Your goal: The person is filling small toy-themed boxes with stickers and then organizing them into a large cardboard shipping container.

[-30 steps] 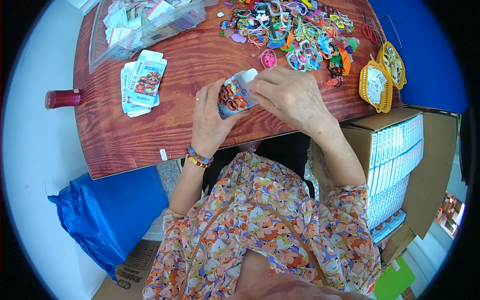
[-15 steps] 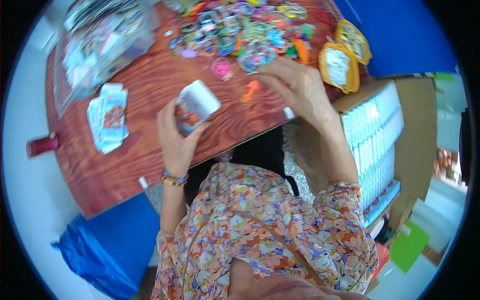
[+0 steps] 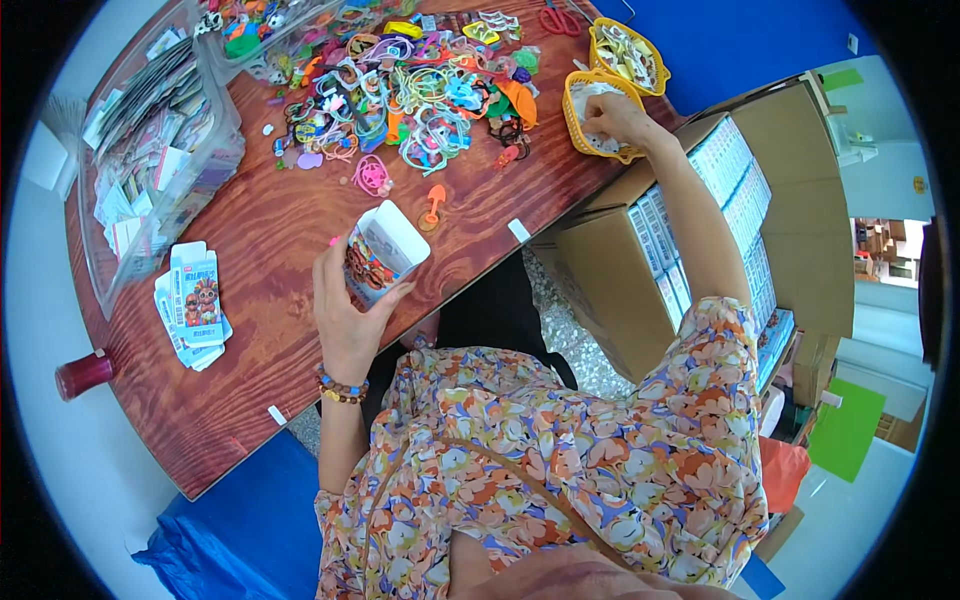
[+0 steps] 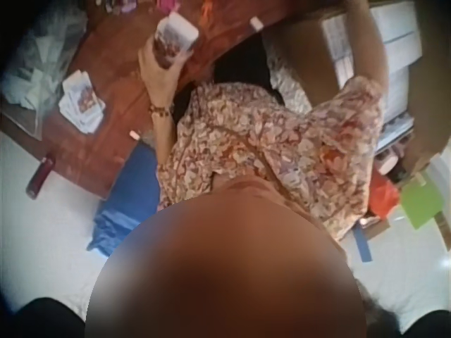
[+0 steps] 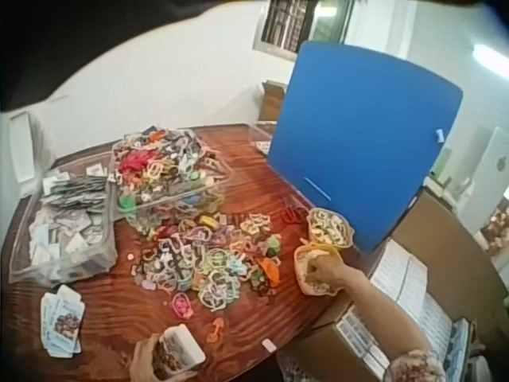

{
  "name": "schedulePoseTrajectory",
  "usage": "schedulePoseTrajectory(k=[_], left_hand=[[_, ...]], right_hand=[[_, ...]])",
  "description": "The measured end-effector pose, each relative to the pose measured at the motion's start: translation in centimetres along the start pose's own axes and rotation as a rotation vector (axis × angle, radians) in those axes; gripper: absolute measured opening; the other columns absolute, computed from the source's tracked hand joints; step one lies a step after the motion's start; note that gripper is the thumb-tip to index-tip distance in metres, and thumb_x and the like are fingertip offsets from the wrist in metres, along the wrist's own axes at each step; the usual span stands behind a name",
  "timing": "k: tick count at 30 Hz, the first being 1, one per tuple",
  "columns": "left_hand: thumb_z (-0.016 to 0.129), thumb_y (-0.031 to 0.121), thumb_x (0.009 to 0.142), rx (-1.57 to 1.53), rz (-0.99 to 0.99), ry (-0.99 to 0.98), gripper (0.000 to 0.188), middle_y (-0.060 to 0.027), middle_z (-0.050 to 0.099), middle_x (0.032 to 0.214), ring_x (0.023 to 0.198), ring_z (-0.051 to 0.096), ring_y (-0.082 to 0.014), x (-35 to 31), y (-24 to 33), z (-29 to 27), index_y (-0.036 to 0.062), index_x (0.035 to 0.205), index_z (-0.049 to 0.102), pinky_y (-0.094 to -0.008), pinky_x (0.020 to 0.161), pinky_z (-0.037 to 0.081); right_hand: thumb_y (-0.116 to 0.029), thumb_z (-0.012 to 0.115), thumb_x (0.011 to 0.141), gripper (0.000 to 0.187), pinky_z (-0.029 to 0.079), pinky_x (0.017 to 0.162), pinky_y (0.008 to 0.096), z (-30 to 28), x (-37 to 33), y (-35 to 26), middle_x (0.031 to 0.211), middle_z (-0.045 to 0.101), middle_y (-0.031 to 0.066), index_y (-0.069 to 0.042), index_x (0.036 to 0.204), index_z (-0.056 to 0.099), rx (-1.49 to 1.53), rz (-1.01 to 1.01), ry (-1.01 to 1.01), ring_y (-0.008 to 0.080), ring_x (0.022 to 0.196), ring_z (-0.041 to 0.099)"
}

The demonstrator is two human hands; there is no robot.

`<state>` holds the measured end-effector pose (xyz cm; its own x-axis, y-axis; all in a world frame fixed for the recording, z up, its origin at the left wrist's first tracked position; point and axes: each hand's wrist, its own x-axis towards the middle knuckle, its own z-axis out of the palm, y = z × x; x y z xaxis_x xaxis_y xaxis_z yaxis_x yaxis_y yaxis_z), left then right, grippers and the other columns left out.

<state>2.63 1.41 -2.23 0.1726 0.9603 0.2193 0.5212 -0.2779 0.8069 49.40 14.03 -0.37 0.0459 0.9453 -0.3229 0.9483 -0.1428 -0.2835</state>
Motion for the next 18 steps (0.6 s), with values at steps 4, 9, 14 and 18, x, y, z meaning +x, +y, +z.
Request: schedulePoseTrajectory(k=[4, 9, 14, 18], left_hand=[[0.088, 0.009, 0.071, 0.011, 0.001, -0.032, 0.079, -0.0104, 0.052, 0.128, 0.114, 0.060, -0.0221, 0.1, -0.3, 0.2, 0.0004, 0.139, 0.047, -0.0353, 0.086, 0.058], [0.090, 0.016, 0.068, 0.000, 0.023, -0.076, 0.081, -0.0146, 0.055, 0.125, 0.114, 0.058, -0.0292, 1.4, 1.2, 0.7, 0.0002, 0.137, 0.049, -0.0398, 0.091, 0.053], [0.090, 0.027, 0.066, 0.078, 0.121, -0.110, 0.084, -0.0173, 0.057, 0.123, 0.114, 0.056, -0.0350, 2.5, 1.9, 1.6, 0.0004, 0.136, 0.050, -0.0444, 0.097, 0.047], [0.090, 0.030, 0.067, 0.060, 0.084, -0.145, 0.085, -0.0171, 0.057, 0.123, 0.114, 0.056, -0.0348, 2.9, 2.3, 2.1, 0.0019, 0.137, 0.050, -0.0444, 0.097, 0.046]], right_hand=[[-0.019, 0.072, 0.083, 0.018, 0.043, 0.051, 0.0274, -1.7, -0.4, 0.6, 0.071, 0.064, 0.0028, -0.004, 0.083, 0.061, 0.281, 0.049, -0.072, 0.0105, 0.062, 0.063], [-0.012, 0.074, 0.085, 0.014, 0.036, 0.045, 0.0190, -2.0, -1.4, 1.6, 0.064, 0.060, -0.0025, -0.008, 0.089, 0.062, 0.581, -0.002, 0.015, 0.0029, 0.055, 0.058], [-0.015, 0.074, 0.086, 0.013, 0.038, 0.047, 0.0183, -2.9, -2.3, 1.6, 0.065, 0.061, -0.0022, -0.007, 0.088, 0.064, 0.611, 0.074, -0.076, 0.0032, 0.055, 0.057], [-0.018, 0.073, 0.089, 0.013, 0.040, 0.048, 0.0182, -2.8, -1.6, 2.4, 0.069, 0.064, -0.0003, -0.006, 0.089, 0.068, 0.568, 0.047, -0.065, 0.0039, 0.058, 0.057]])
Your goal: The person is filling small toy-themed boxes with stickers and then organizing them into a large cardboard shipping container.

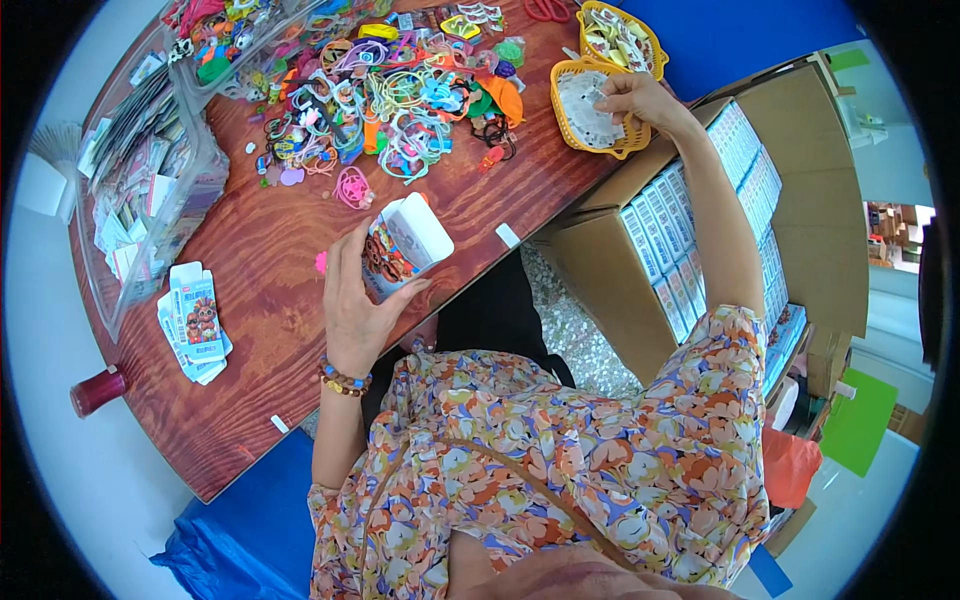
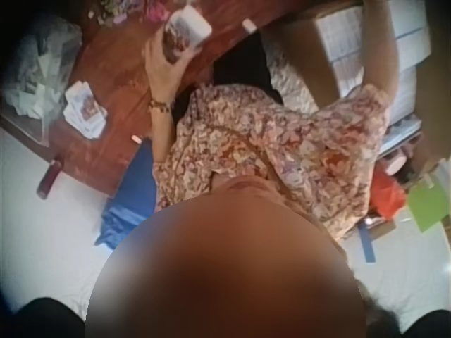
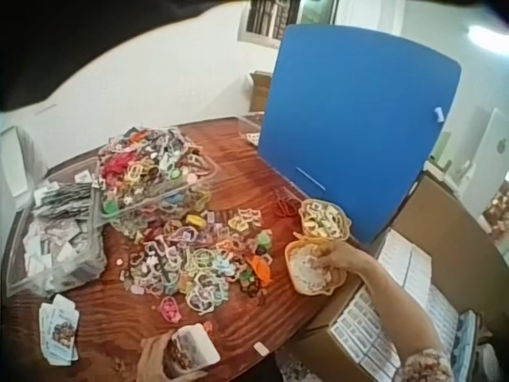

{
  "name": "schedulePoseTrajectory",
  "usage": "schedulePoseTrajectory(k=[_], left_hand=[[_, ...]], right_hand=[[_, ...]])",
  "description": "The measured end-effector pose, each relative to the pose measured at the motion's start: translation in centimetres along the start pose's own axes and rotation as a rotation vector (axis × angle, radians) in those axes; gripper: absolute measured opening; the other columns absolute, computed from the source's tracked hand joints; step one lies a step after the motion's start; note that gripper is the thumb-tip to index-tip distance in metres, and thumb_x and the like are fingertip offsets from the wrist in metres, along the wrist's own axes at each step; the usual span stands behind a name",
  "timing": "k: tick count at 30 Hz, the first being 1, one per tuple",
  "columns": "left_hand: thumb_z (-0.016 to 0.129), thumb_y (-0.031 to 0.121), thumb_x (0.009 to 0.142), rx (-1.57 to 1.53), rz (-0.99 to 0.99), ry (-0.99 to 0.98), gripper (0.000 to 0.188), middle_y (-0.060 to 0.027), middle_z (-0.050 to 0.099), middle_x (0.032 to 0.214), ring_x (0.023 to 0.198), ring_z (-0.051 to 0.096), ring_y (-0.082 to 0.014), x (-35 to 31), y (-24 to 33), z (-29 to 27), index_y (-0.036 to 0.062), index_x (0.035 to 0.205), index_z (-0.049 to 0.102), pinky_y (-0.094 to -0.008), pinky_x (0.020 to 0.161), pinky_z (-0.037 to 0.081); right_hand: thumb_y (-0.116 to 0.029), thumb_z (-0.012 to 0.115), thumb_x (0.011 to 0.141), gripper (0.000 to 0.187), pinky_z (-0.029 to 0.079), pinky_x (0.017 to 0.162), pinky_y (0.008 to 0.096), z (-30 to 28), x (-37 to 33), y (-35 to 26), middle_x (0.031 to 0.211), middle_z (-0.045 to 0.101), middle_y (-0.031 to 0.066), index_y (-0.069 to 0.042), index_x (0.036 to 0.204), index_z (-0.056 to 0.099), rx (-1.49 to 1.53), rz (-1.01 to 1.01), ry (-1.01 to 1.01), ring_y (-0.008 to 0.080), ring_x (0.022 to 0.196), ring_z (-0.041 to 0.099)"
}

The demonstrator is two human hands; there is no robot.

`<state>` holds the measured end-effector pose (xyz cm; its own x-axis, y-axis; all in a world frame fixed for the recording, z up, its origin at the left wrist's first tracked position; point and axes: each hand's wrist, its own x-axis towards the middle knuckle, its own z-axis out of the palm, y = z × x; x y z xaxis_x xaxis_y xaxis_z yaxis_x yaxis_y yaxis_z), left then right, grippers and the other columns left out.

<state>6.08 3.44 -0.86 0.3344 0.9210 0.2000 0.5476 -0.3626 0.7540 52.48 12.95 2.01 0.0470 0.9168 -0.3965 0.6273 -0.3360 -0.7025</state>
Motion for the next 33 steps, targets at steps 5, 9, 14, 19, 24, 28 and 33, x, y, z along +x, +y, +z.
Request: schedulePoseTrajectory(k=[5, 9, 14, 19, 24, 28, 33], left_hand=[[0.090, 0.031, 0.068, 0.056, 0.038, -0.008, 0.085, -0.0172, 0.056, 0.125, 0.114, 0.056, -0.0348, 0.3, 0.0, 0.1, 0.0024, 0.138, 0.049, -0.0446, 0.097, 0.046], [0.090, 0.031, 0.068, 0.060, 0.037, -0.020, 0.086, -0.0175, 0.056, 0.125, 0.116, 0.055, -0.0352, 0.5, -0.1, 0.2, 0.0026, 0.138, 0.049, -0.0447, 0.098, 0.046], [0.090, 0.029, 0.066, 0.088, 0.047, 0.038, 0.087, -0.0204, 0.055, 0.128, 0.118, 0.052, -0.0392, 1.3, -0.7, 1.4, -0.0002, 0.136, 0.048, -0.0463, 0.102, 0.044], [0.090, 0.026, 0.065, 0.180, 0.047, 0.111, 0.085, -0.0192, 0.054, 0.129, 0.116, 0.053, -0.0388, 1.5, -0.6, 2.6, 0.0006, 0.135, 0.048, -0.0467, 0.098, 0.047], [0.090, 0.027, 0.064, 0.195, 0.055, 0.150, 0.086, -0.0187, 0.054, 0.128, 0.115, 0.054, -0.0384, 1.7, 0.3, 2.4, 0.0008, 0.134, 0.048, -0.0462, 0.096, 0.048], [0.091, 0.027, 0.064, 0.151, 0.030, 0.153, 0.087, -0.0186, 0.055, 0.126, 0.114, 0.054, -0.0387, 1.8, 0.3, 2.7, 0.0009, 0.135, 0.048, -0.0460, 0.095, 0.048], [0.091, 0.025, 0.065, 0.051, -0.052, 0.139, 0.085, -0.0186, 0.056, 0.122, 0.112, 0.055, -0.0369, 1.8, 0.0, 2.5, 0.0017, 0.135, 0.049, -0.0447, 0.093, 0.048]], right_hand=[[-0.021, 0.071, 0.091, 0.016, 0.040, 0.048, 0.0173, 0.6, -1.0, -1.0, 0.072, 0.065, -0.0015, -0.006, 0.096, 0.071, 0.152, 0.092, 0.030, 0.0032, 0.063, 0.059], [-0.022, 0.070, 0.092, 0.017, 0.039, 0.050, 0.0175, 0.8, -0.9, -0.8, 0.073, 0.065, -0.0034, -0.007, 0.097, 0.073, 0.208, 0.068, 0.089, 0.0020, 0.064, 0.058], [-0.019, 0.070, 0.091, 0.014, 0.038, 0.050, 0.0177, 3.7, -4.8, -8.3, 0.071, 0.063, -0.0025, -0.007, 0.095, 0.074, 0.098, -0.075, 0.006, 0.0012, 0.061, 0.057], [-0.014, 0.070, 0.088, 0.014, 0.045, 0.051, 0.0197, 11.5, -7.9, -16.6, 0.078, 0.069, 0.0010, 0.000, 0.093, 0.072, 0.161, -0.211, -0.290, 0.0045, 0.057, 0.057], [-0.008, 0.067, 0.088, 0.012, 0.051, 0.052, 0.0243, 15.1, -7.0, -17.9, 0.079, 0.070, 0.0063, 0.004, 0.093, 0.068, -0.105, -0.273, -0.252, 0.0100, 0.058, 0.065], [-0.008, 0.063, 0.092, 0.016, 0.053, 0.052, 0.0238, 15.8, -7.5, -18.3, 0.087, 0.073, 0.0084, 0.002, 0.102, 0.070, -0.171, -0.379, -0.325, 0.0127, 0.055, 0.068], [-0.010, 0.060, 0.096, 0.023, 0.052, 0.053, 0.0216, 13.1, -7.6, -17.3, 0.090, 0.074, 0.0061, 0.001, 0.114, 0.069, 0.100, -0.274, -0.237, 0.0090, 0.056, 0.066]])
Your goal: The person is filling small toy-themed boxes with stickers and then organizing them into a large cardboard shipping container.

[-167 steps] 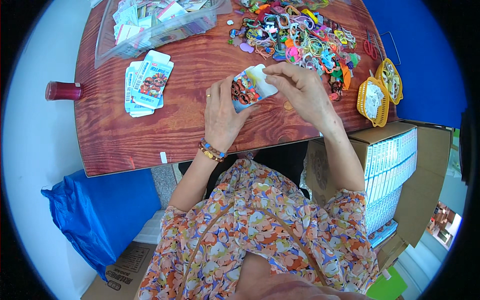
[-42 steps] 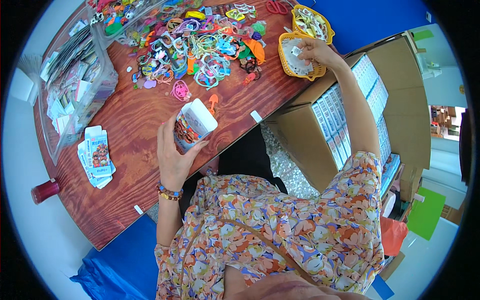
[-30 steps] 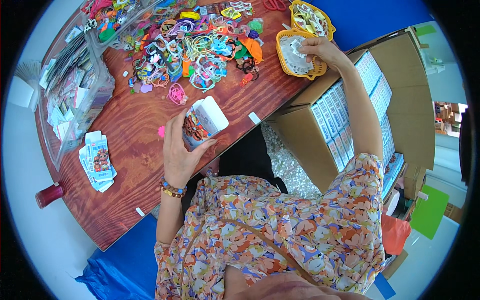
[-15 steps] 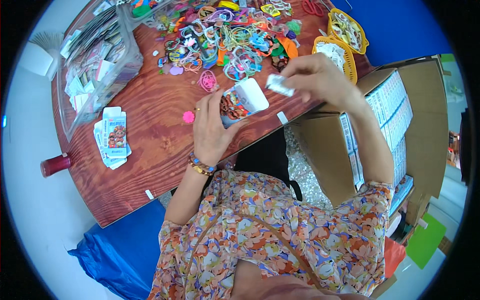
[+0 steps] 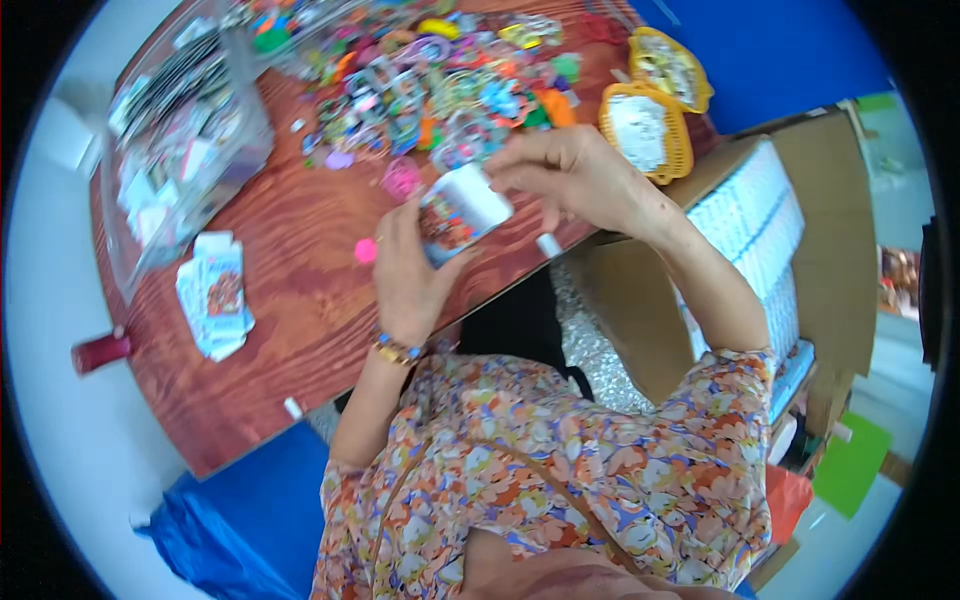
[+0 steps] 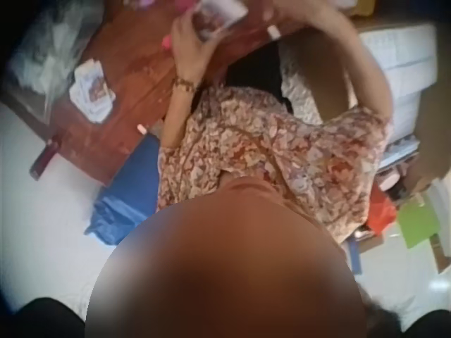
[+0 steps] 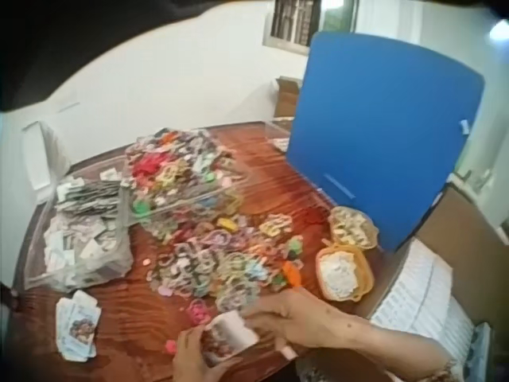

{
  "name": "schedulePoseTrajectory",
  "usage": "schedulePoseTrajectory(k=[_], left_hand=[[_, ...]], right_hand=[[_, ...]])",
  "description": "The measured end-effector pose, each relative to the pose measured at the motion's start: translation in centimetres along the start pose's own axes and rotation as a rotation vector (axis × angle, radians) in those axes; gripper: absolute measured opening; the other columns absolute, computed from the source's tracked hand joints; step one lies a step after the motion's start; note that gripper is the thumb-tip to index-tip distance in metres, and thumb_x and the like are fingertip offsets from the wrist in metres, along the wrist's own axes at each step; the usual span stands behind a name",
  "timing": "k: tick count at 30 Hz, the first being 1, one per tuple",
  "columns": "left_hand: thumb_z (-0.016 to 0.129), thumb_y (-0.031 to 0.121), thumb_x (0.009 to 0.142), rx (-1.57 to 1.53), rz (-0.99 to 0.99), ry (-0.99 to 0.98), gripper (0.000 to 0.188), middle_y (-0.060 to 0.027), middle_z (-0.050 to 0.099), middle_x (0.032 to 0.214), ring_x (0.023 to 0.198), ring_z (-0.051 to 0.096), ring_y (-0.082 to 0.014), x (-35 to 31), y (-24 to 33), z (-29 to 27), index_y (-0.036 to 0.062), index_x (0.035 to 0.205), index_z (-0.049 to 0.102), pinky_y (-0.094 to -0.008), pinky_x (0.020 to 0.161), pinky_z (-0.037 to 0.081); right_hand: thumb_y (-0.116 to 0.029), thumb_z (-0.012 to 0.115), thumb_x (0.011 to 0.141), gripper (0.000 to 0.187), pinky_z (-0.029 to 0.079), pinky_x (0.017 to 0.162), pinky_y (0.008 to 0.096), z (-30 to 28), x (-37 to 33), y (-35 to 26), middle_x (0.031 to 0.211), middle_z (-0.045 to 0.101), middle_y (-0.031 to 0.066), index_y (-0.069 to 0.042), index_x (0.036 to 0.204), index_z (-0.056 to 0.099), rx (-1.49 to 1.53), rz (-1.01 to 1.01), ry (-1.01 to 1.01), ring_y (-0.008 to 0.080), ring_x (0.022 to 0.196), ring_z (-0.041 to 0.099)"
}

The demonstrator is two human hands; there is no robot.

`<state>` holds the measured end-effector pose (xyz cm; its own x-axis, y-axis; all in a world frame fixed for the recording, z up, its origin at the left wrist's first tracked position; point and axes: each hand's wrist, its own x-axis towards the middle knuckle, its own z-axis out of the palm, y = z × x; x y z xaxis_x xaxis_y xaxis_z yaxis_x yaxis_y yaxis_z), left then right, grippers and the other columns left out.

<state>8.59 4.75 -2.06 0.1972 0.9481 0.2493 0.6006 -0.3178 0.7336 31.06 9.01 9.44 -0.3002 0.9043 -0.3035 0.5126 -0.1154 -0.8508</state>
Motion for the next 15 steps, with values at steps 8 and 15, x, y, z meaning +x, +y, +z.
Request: schedulePoseTrajectory(k=[8, 15], left_hand=[[0.091, 0.023, 0.067, -0.103, -0.057, 0.045, 0.076, -0.0160, 0.058, 0.115, 0.106, 0.059, -0.0321, -0.7, -0.6, -1.4, -0.0012, 0.129, 0.053, -0.0425, 0.090, 0.048], [0.091, 0.020, 0.068, -0.102, -0.106, 0.092, 0.079, -0.0167, 0.056, 0.119, 0.109, 0.058, -0.0323, -1.0, -0.7, -2.0, -0.0019, 0.132, 0.051, -0.0426, 0.092, 0.048]], right_hand=[[-0.040, 0.060, 0.091, 0.038, 0.054, 0.088, 0.0457, -21.3, 1.8, 14.9, 0.108, 0.072, 0.0174, -0.012, 0.114, 0.072, -0.778, 0.432, 0.731, 0.0363, 0.103, 0.069], [-0.044, 0.068, 0.084, 0.042, 0.055, 0.083, 0.0388, -22.7, 3.6, 17.5, 0.098, 0.074, 0.0116, -0.011, 0.110, 0.074, -1.037, 0.543, 0.694, 0.0268, 0.093, 0.072]])
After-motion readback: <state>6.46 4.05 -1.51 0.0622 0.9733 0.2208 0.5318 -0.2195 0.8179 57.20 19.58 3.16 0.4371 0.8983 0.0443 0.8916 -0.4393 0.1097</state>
